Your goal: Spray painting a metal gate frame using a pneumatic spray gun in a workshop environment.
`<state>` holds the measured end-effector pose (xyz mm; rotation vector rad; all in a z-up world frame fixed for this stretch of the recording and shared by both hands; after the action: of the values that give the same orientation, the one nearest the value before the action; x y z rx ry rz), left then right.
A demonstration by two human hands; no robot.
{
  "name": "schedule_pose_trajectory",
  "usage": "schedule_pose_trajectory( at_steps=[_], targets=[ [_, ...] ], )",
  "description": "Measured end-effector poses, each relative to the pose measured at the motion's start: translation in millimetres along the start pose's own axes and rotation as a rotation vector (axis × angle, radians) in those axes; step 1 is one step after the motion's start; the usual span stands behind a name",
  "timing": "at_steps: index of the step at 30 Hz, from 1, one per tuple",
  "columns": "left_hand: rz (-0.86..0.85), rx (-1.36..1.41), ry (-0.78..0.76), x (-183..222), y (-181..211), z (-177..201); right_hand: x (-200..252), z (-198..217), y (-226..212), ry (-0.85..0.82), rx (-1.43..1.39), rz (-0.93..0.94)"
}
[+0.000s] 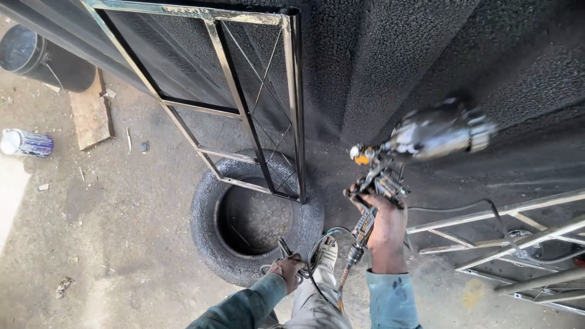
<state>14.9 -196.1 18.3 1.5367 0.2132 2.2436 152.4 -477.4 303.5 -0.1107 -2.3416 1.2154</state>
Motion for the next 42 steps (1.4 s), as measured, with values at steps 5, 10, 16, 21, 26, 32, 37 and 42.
schedule_pose_trajectory(
  at_steps=[5,10,16,21,26,32,37,42],
  targets=[
    [0.014,-0.034,-0.039,12.1,-0.6,17.3,0.4,44.4,45.1,0.328,0.189,-0.316],
    [-0.021,-0.069,-0.009,11.7,-3.1,4.3,17.1,7.7,-11.7,0.066,-0.087,-0.165],
    [-0.031,-0.036,0.030,8.7,-2.9,-0.1,7.4,-23.7,-74.2,-0.165,-0.210,0.076],
    [-0.018,-0.005,0.043,10.9,-3.9,4.9,1.2,-34.8,-90.4,-0.097,-0.407,0.125],
    [-0.032,-0.146,-0.014,4.6,-11.7,-2.0,-7.9,-9.0,-36.7,-0.156,-0.414,0.006],
    [-0.166,-0.132,0.329,-3.5,-37.3,-41.7,-13.7,29.2,60.1,0.160,-0.414,-0.278],
    [-0.178,0.013,0.166,21.0,-10.5,-17.7,-20.7,84.7,162.4,0.291,-0.290,-0.460],
    [-0.005,-0.179,-0.044,-16.2,-37.4,-70.0,-36.8,189.0,291.9,0.363,-0.170,-0.528]
  ],
)
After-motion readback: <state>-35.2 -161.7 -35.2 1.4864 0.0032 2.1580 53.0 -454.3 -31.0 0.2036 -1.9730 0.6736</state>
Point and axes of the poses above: each hand's wrist, its own x-axis away from the middle knuckle, its own z-axis out of the back of the hand, y = z × x, the point moved 1 cm from there along -x, towards the middle knuckle, and after that the axes turned 11 degrees about -y, right-handed, at the moved point
